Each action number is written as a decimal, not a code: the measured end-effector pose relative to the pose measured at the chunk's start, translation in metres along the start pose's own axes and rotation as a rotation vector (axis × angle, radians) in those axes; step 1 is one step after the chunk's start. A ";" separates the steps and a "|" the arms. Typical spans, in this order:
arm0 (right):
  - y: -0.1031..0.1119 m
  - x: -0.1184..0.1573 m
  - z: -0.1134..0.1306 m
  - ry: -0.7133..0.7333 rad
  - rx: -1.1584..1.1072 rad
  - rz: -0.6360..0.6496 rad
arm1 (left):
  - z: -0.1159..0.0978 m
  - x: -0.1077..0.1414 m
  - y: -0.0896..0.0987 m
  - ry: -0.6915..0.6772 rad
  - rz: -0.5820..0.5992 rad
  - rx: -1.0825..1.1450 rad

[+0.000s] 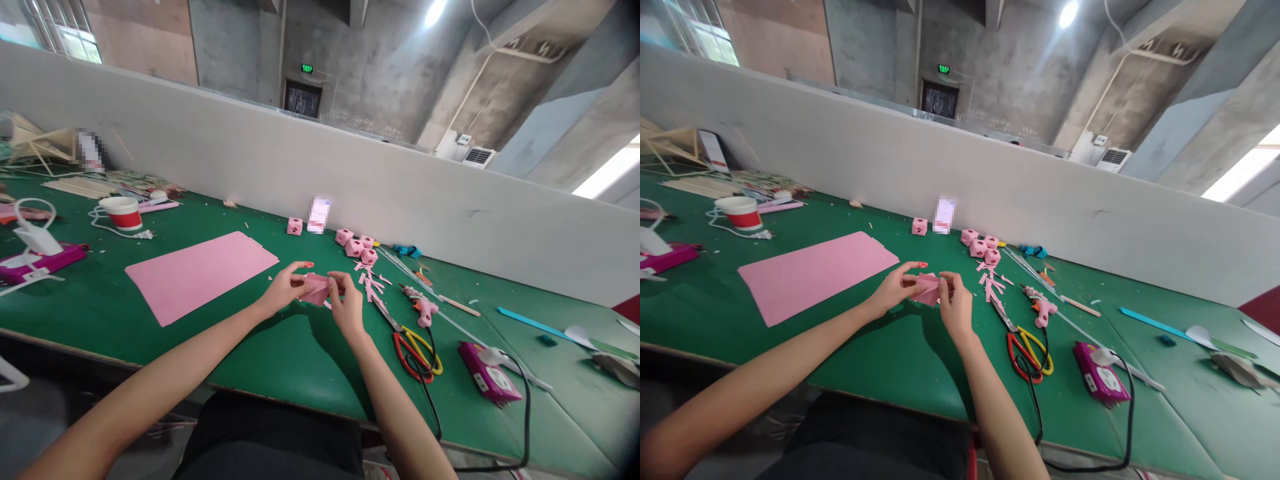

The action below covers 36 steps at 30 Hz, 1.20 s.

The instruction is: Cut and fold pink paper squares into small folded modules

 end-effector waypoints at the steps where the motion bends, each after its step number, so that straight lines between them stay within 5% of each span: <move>1: 0.000 0.000 0.000 0.007 -0.004 -0.001 | -0.001 0.000 0.000 0.000 -0.007 0.004; 15: -0.003 0.003 0.003 0.213 0.013 0.098 | -0.011 0.004 -0.002 0.033 -0.134 0.128; 36: -0.004 -0.001 0.000 0.088 -0.018 0.014 | -0.010 0.002 -0.003 0.021 -0.078 0.109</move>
Point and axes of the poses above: each hand's wrist, its own x-axis away from the middle knuckle, its own y-axis out of the back of the hand, z = x × y, the point moved 1 cm from there along -x, towards the middle knuckle, and after that the axes turned 10 degrees about x, right-handed, at the moved point
